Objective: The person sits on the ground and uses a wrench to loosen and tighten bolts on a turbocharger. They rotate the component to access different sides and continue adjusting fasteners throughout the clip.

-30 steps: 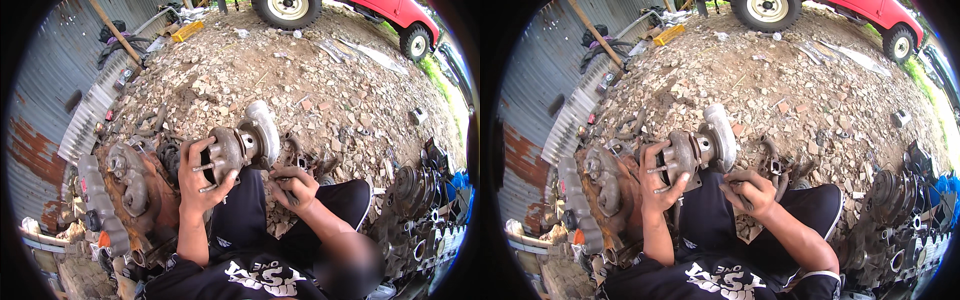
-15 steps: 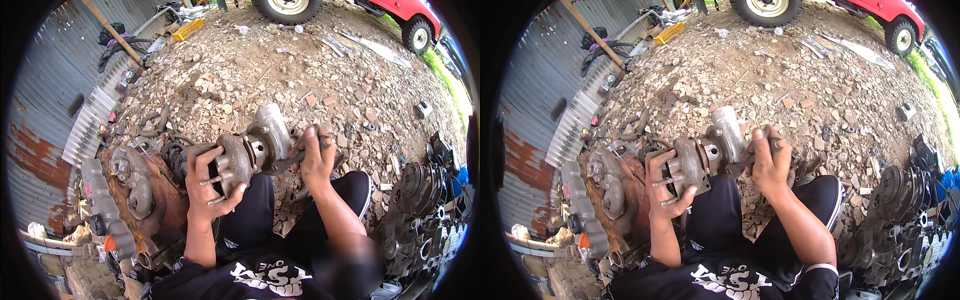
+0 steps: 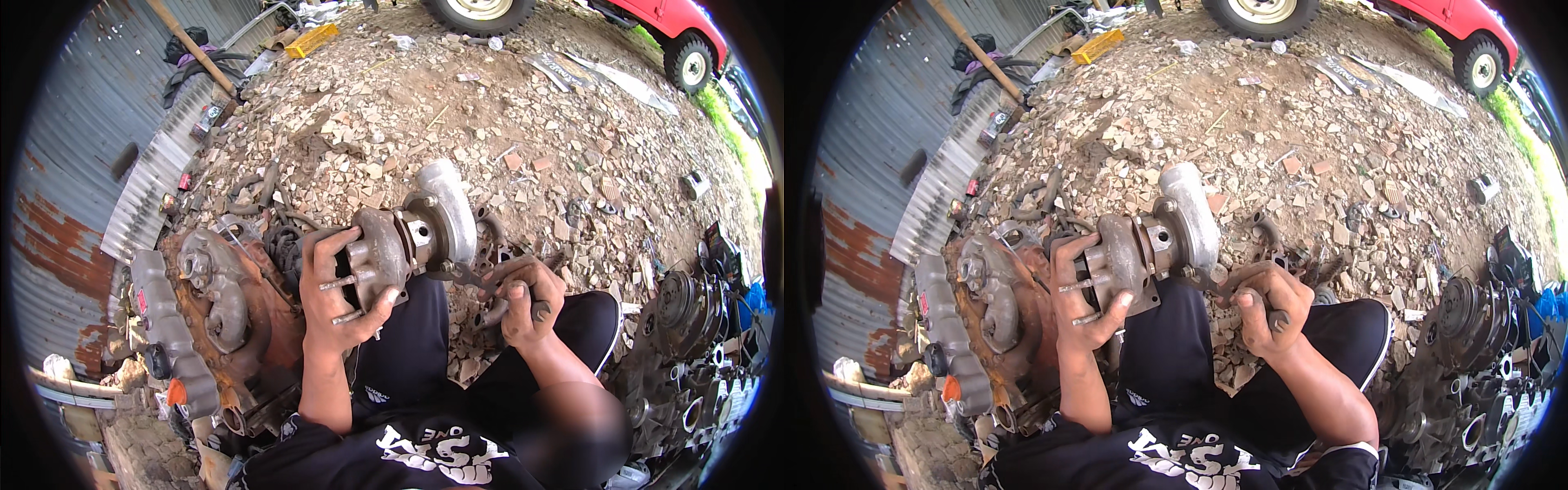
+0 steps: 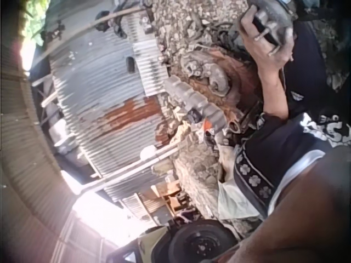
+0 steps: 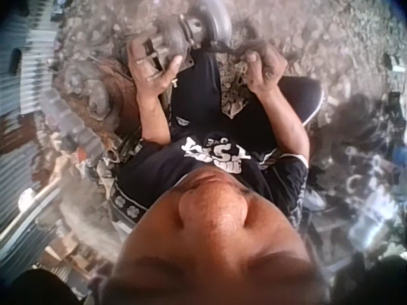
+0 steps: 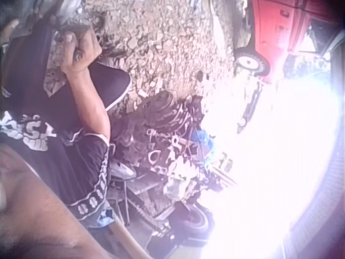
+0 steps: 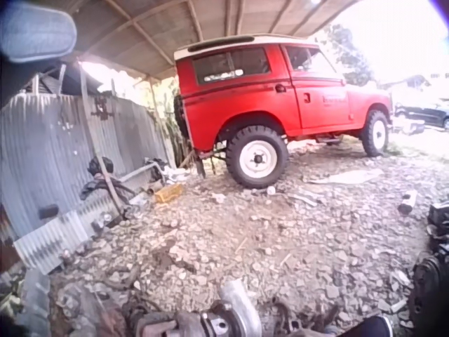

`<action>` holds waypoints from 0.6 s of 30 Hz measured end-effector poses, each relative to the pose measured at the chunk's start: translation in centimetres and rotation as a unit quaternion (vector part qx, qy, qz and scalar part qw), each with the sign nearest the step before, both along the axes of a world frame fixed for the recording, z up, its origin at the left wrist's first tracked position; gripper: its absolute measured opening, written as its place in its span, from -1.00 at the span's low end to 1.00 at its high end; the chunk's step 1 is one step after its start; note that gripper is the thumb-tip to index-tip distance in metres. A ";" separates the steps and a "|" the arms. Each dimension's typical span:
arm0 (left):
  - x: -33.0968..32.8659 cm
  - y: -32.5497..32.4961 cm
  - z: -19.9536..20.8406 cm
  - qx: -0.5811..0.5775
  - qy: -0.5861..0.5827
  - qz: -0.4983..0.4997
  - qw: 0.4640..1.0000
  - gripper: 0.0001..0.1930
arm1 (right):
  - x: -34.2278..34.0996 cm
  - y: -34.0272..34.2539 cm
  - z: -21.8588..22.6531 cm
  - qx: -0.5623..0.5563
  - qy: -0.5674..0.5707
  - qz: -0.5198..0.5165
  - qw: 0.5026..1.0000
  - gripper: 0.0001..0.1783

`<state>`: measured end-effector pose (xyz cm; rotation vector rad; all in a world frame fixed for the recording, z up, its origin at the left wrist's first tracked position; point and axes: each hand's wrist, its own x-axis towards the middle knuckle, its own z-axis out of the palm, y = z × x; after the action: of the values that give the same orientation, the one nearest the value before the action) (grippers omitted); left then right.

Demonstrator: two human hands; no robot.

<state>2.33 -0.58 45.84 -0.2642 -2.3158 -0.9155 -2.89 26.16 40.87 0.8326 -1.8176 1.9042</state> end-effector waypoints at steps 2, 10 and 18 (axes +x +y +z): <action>-0.1 -0.2 -0.7 0.038 -0.008 0.000 0.999 -0.22 | 0.1 0.1 -0.2 0.016 0.023 0.002 1.000 -0.69; -0.3 0.4 0.3 -0.009 -0.001 0.007 1.000 -0.23 | 0.9 -1.3 -1.5 0.071 0.091 -0.043 0.992 -0.73; -0.2 0.4 0.1 -0.034 0.000 -0.007 0.999 -0.22 | -2.2 -2.3 5.2 0.104 -0.199 -0.042 0.974 -0.60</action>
<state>2.09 -0.19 45.97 -0.3099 -2.3515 -0.8446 -5.08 23.88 46.03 0.4439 -2.2788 1.9552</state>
